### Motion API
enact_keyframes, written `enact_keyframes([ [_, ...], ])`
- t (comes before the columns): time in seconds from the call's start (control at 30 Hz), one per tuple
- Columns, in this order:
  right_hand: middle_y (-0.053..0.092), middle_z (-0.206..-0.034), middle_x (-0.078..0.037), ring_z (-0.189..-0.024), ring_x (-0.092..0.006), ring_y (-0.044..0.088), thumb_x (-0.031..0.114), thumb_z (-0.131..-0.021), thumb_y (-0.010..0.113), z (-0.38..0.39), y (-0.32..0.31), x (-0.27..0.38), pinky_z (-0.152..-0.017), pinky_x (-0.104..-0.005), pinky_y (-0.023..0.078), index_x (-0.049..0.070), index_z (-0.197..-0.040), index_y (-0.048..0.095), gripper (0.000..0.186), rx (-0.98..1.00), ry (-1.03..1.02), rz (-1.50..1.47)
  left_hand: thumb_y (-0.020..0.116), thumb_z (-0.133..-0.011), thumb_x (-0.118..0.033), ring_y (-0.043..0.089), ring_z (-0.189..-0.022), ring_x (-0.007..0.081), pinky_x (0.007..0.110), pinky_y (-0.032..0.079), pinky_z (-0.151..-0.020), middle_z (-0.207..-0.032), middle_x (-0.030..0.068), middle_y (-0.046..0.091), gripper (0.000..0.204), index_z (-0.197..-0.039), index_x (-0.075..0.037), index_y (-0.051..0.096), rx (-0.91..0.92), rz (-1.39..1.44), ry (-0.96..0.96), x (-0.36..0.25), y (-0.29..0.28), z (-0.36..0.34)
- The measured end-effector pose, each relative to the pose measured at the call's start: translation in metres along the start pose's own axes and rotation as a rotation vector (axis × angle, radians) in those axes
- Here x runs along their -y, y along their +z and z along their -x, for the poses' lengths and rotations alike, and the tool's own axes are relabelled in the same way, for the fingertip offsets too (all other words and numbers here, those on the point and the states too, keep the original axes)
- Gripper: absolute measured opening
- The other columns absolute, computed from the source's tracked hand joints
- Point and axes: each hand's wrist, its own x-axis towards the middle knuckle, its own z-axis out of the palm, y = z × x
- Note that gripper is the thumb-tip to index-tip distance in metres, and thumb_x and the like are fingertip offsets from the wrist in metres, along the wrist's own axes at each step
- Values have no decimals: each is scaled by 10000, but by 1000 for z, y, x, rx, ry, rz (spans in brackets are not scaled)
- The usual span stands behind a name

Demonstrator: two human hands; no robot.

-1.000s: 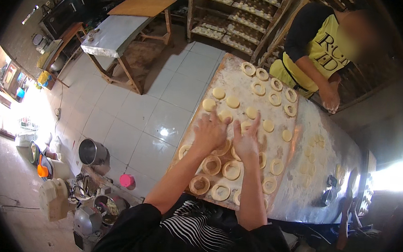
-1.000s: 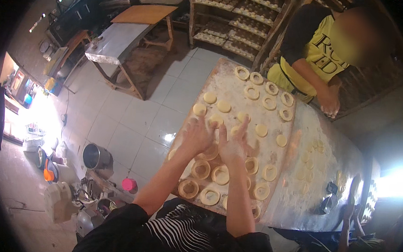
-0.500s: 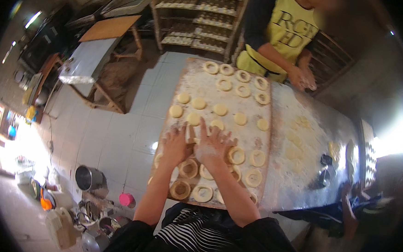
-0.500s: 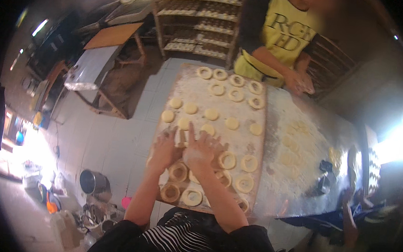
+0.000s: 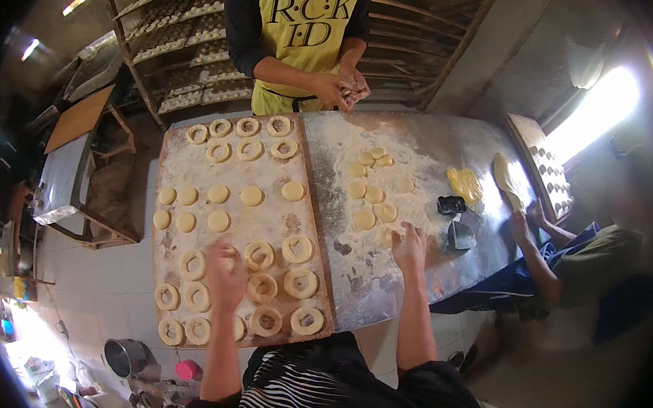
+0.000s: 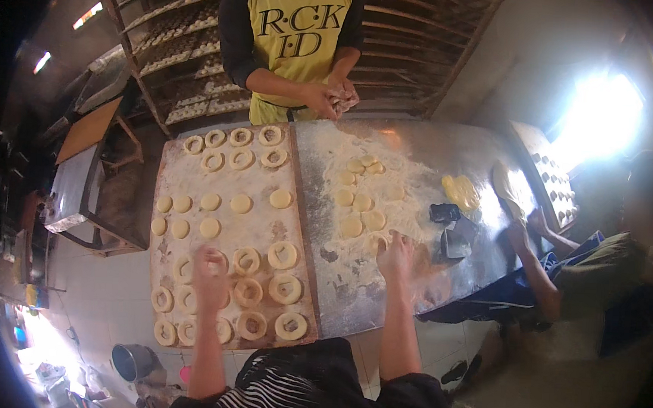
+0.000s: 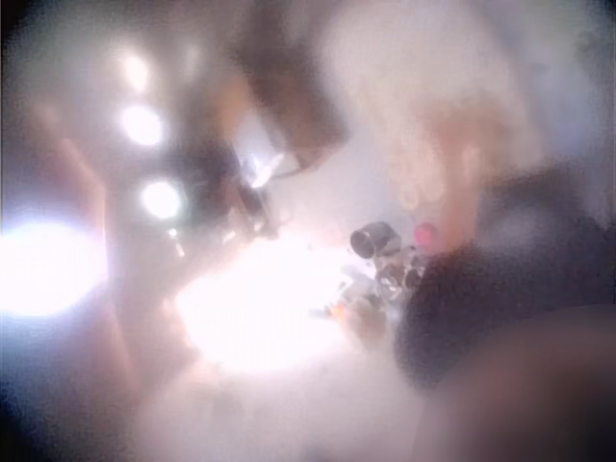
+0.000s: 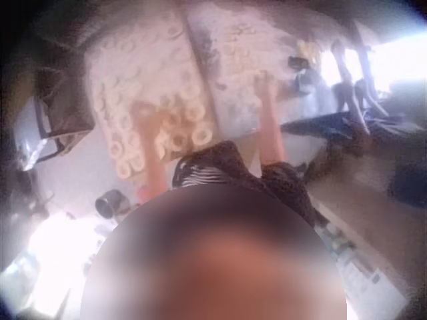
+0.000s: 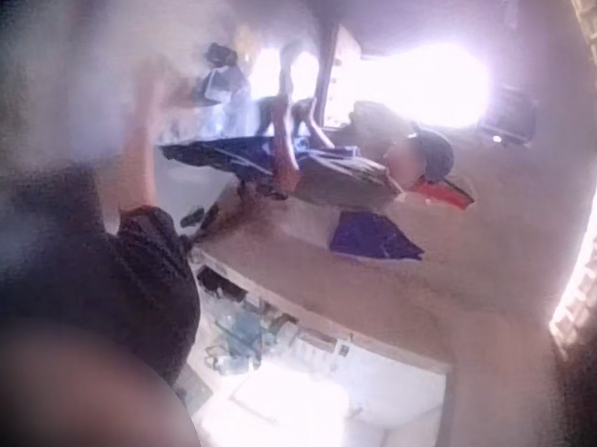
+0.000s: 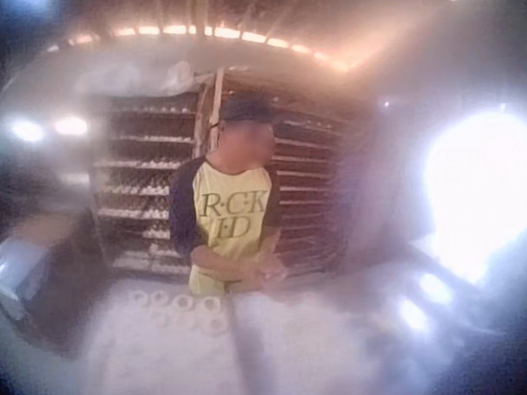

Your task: The person shapes circular dough pieces into ring shapes by hand and places them on a floured wooden board. A coworker across the table performs the same task simultaneously. The shaped dough rings accumulate on the board throughout the clip.

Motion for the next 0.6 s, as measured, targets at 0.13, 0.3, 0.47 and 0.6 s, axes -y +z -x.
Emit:
enact_keyframes([
  [0.13, 638, -978, -159, -875, -329, 630, 162, -805, 749, -17, -14, -6, -789, -404, 511, 40, -1003, 599, 276, 333, -171, -55, 615, -924, -136, 689, -777, 302, 386, 540, -702, -889, 143, 708, 329, -1229, -17, 581, 387, 135, 15, -71, 94, 31],
  [0.3, 618, -967, -126, -825, -283, 620, 69, -799, 739, 5, -65, 11, -758, -393, 501, 24, -994, 543, 280, 520, -155, -630, 628, -962, -224, 732, -834, 271, 365, 562, -732, -915, 152, 731, 357, -1264, -38, 594, 525, 164, 37, -127, 147, 53],
  [0.47, 573, -978, -98, -879, -221, 596, -3, -786, 725, 16, -92, 35, -764, -363, 496, 36, -1090, 478, 394, 688, -61, -979, 704, -897, -169, 725, -841, 300, 358, 567, -767, -923, 167, 721, 374, -1236, -44, 607, 508, 346, 44, -144, 137, 66],
  [0.6, 540, -1128, -133, -1019, -230, 581, -37, -759, 705, 23, -67, 76, -851, -344, 500, 28, -1298, 437, 606, 185, -418, -631, 732, -815, -71, 685, -881, 303, 394, 537, -760, -956, 118, 671, 380, -1169, -53, 597, 337, 202, 175, -138, 130, 69],
])
